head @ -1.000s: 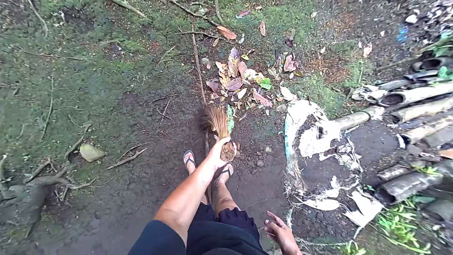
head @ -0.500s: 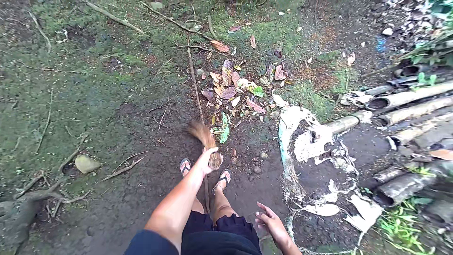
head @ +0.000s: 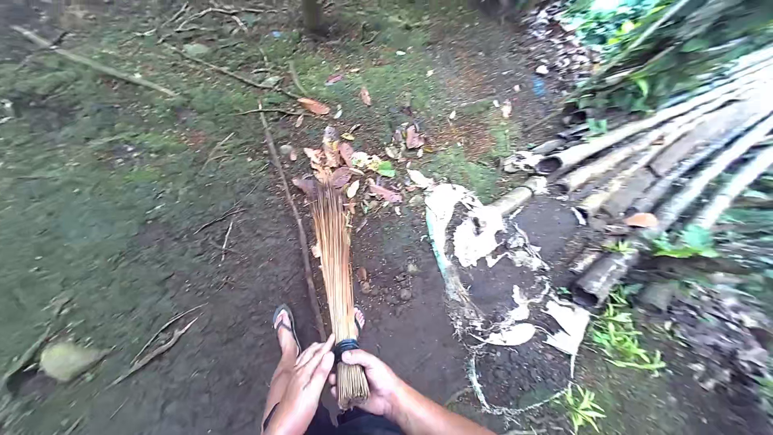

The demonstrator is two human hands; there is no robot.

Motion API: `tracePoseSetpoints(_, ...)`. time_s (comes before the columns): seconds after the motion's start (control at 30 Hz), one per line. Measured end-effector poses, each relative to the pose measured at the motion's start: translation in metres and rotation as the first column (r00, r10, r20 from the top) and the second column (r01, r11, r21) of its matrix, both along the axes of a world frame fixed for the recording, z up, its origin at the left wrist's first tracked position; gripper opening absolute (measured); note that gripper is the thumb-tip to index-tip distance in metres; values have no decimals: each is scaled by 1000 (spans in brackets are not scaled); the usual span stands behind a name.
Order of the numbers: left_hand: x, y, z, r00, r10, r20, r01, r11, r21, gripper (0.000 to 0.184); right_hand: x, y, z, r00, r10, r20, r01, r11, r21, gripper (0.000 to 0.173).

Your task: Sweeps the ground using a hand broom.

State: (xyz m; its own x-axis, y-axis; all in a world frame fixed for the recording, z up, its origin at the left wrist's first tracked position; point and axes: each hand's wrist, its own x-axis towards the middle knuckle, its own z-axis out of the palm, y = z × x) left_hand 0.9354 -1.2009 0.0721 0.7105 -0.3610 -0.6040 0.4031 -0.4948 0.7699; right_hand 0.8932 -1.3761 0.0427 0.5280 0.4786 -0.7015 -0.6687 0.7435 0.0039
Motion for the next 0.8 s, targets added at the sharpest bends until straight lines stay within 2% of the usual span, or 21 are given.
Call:
tracePoseSetpoints(0.07,-7,15,6,990,-45,131,31,993,112,60,-2,-7,-14,994,26,-109,-22,999,34,22)
tracePoseSetpoints(0.13,-9,26,13,992,59,112,-71,991,110,58,-2,-31,-33,976,109,-190,-109,994,7,16)
tracePoseSetpoints(0.2,-9,36,15,990,127,64,-134,984,121,58,8,-64,-47,958,170,-231,-197,975,-102,17)
tracePoseSetpoints(0.27,-9,43,15,992,124,18,-125,983,135,59,26,-95,-54,954,189,-232,-247,935,-254,18)
tracePoseSetpoints(0.3,-10,47,16,994,107,-17,-103,984,146,58,32,-106,-57,950,228,-213,-291,893,-344,17)
tracePoseSetpoints(0.37,-13,56,13,993,69,-94,-52,983,174,58,32,-120,-69,898,397,-191,-436,739,-513,22)
tracePoseSetpoints(0.43,-17,68,6,984,52,-172,-16,978,208,58,6,-117,-77,815,545,-196,-544,605,-581,38)
tracePoseSetpoints(0.47,-22,77,0,977,55,-205,-8,975,224,58,-15,-111,-77,804,559,-203,-556,584,-592,46)
tracePoseSetpoints(0.53,-32,98,-14,967,64,-247,1,967,254,57,-62,-96,-63,848,494,-193,-504,639,-581,57)
tracePoseSetpoints(0.6,-50,130,-27,955,77,-288,15,952,305,57,-114,-79,-42,932,315,-177,-361,779,-513,70)
tracePoseSetpoints(0.67,-76,169,-34,940,59,-337,83,917,391,57,-165,-60,-21,975,108,-195,-187,872,-453,84)
tracePoseSetpoints(0.73,-114,218,-39,905,-48,-422,265,841,472,56,-211,-44,-6,968,-56,-245,-63,890,-451,91)
tracePoseSetpoints(0.8,-174,284,-59,810,-231,-539,533,674,512,54,-252,-25,-6,941,-202,-270,44,868,-494,76)
